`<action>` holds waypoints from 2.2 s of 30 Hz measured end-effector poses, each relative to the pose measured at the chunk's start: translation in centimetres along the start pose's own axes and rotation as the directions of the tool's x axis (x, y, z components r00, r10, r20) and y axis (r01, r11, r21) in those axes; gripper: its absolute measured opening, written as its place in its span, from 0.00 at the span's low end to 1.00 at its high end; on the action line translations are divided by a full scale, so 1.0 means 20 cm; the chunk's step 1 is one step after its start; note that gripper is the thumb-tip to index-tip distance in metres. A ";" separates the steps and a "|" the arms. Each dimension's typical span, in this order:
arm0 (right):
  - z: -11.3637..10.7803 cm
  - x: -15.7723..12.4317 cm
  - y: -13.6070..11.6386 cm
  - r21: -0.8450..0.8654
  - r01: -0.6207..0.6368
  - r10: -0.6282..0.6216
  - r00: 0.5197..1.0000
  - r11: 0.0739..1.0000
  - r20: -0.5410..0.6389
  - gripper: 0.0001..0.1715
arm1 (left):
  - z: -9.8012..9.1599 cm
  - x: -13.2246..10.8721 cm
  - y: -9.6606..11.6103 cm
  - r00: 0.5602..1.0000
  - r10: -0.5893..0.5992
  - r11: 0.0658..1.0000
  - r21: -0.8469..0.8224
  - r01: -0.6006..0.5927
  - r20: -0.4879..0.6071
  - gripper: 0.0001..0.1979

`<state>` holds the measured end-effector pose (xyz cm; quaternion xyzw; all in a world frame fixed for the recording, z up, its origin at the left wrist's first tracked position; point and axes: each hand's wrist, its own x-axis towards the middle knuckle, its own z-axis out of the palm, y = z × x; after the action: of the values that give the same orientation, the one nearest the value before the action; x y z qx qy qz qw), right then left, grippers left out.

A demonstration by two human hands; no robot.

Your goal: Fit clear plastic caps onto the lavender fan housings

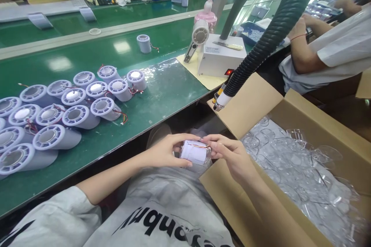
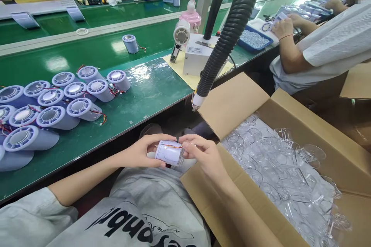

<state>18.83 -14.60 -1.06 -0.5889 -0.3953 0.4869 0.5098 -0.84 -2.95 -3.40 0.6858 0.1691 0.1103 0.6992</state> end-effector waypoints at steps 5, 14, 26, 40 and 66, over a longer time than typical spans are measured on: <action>-0.01 -0.05 0.03 -0.266 0.284 -0.249 0.956 0.921 0.158 0.19 | 0.02 -0.01 0.03 0.992 -0.114 0.940 -0.328 0.091 -0.052 0.33; -0.02 -0.11 0.01 -0.229 0.232 -0.184 0.959 0.945 0.213 0.22 | 0.01 -0.05 0.05 1.000 -0.008 0.976 -0.217 0.014 0.030 0.39; -0.01 -0.11 -0.03 0.015 -0.072 0.067 0.973 0.997 0.220 0.22 | 0.01 -0.06 0.12 0.998 0.055 0.998 -0.004 -0.055 0.020 0.39; 0.04 -0.08 0.00 0.221 -0.378 0.322 0.913 0.899 0.250 0.33 | 0.01 -0.06 0.12 0.988 0.150 0.989 0.005 -0.151 0.047 0.39; -0.07 0.36 0.32 0.533 -0.130 0.198 0.978 0.836 -0.072 0.22 | -0.21 0.51 -0.01 0.997 0.035 0.999 -0.041 -0.032 0.067 0.32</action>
<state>21.59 -9.14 -8.66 -0.4880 -0.1628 0.5806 0.6311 6.94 4.86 -4.49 0.6778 0.1315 0.1021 0.7161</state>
